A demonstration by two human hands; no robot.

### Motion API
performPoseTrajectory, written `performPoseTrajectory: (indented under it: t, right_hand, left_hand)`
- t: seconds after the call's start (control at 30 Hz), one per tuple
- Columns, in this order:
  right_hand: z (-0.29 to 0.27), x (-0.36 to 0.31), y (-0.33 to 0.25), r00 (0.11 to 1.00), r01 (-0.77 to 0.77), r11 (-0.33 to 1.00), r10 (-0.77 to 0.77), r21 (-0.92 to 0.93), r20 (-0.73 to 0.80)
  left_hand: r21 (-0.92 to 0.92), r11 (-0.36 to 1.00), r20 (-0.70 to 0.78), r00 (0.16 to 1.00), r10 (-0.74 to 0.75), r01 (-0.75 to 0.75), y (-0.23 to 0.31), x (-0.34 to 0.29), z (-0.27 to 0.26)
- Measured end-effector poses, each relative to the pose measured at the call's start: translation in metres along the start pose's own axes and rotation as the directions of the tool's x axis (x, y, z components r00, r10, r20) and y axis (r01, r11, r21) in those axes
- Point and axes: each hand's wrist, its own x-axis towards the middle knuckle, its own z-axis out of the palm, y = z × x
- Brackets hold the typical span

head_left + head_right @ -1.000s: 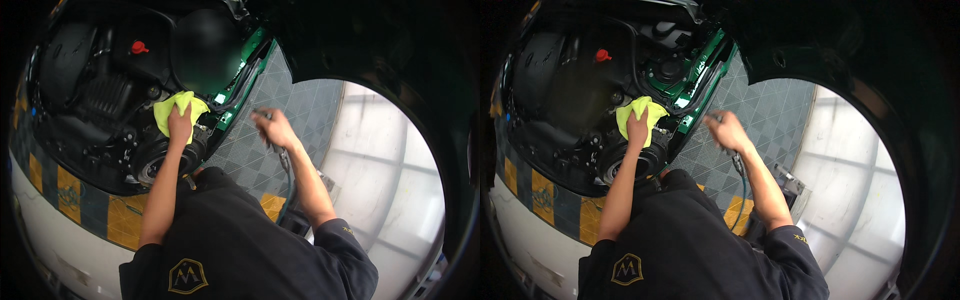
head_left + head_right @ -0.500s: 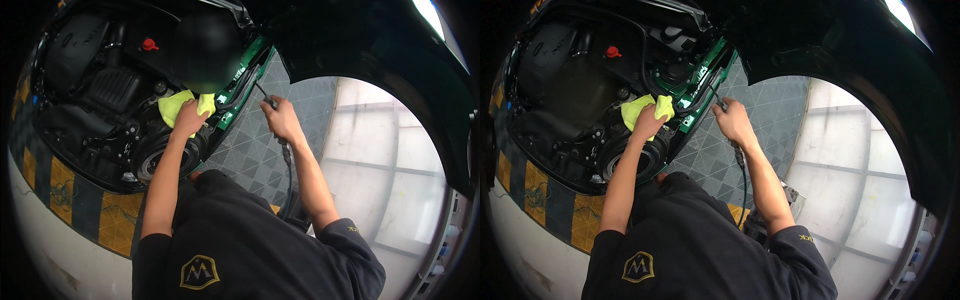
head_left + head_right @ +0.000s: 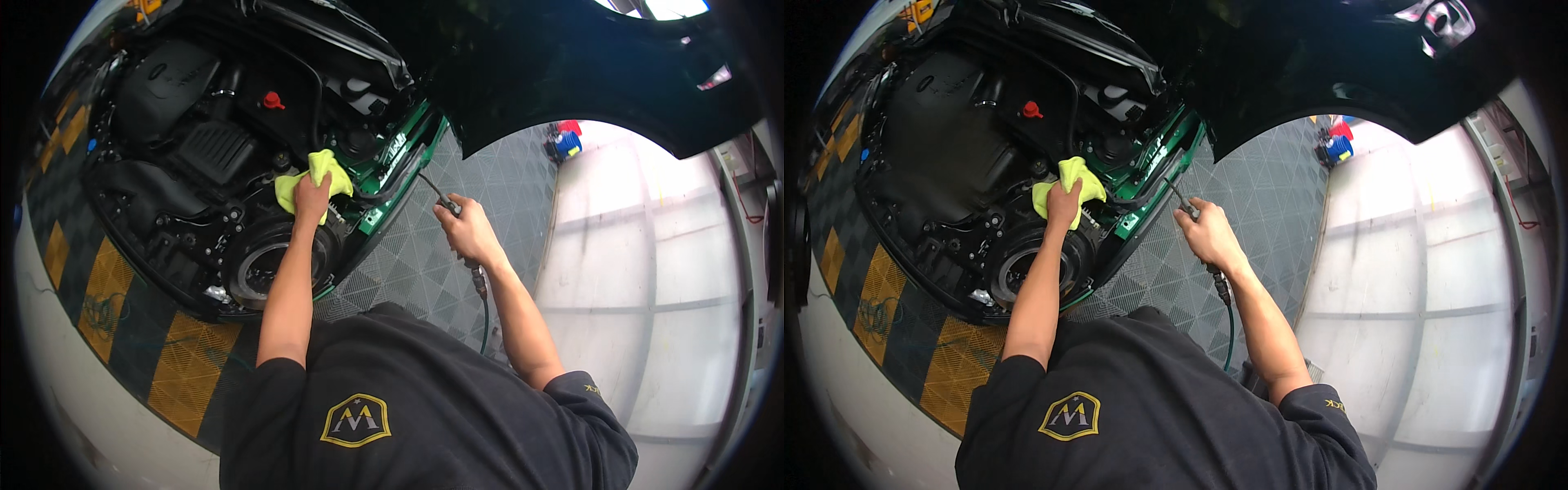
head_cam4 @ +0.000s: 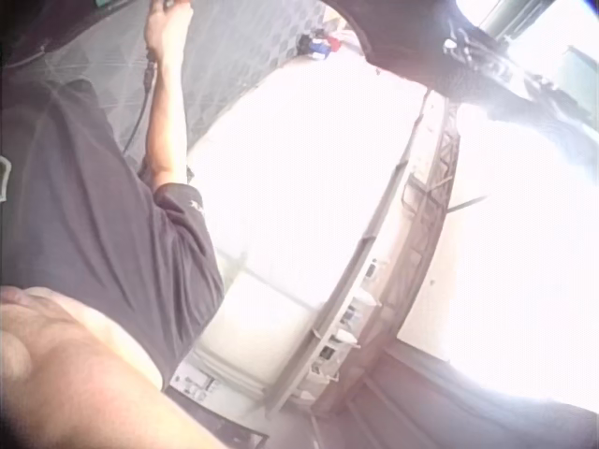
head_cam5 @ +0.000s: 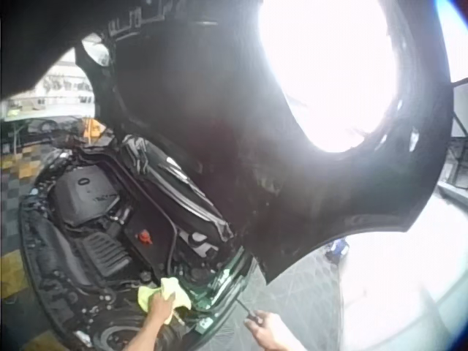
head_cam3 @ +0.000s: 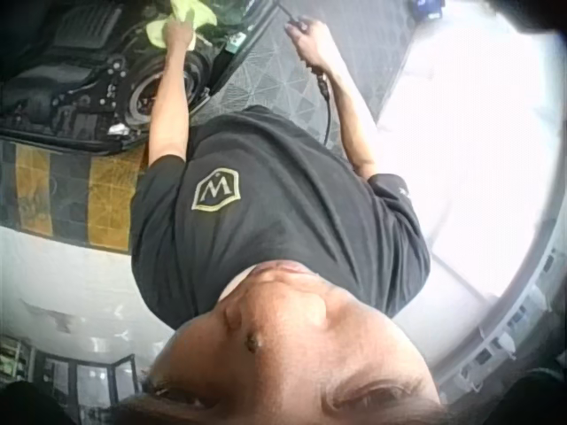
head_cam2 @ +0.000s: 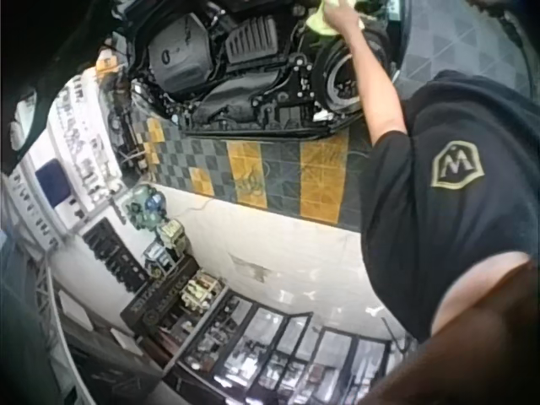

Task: The person wipes the components and frame inside the car's engine bay with a cloth and uses an air nozzle to blow air into various sections to remove dust and moisture.

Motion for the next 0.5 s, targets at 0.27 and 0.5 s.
performPoseTrajectory:
  t: [0.27,0.5]
  right_hand:
    - [-0.034,0.007,0.132,0.988,0.103,0.989,-0.114,0.107,0.101]
    - [-0.107,0.002,0.229,0.960,0.184,0.906,-0.249,0.380,0.129]
  left_hand:
    - [-0.666,0.746,-0.443,0.810,-0.384,-0.010,0.074,-0.068,0.062]
    - [-0.904,0.424,-0.281,0.830,-0.482,-0.060,0.148,-0.124,0.159]
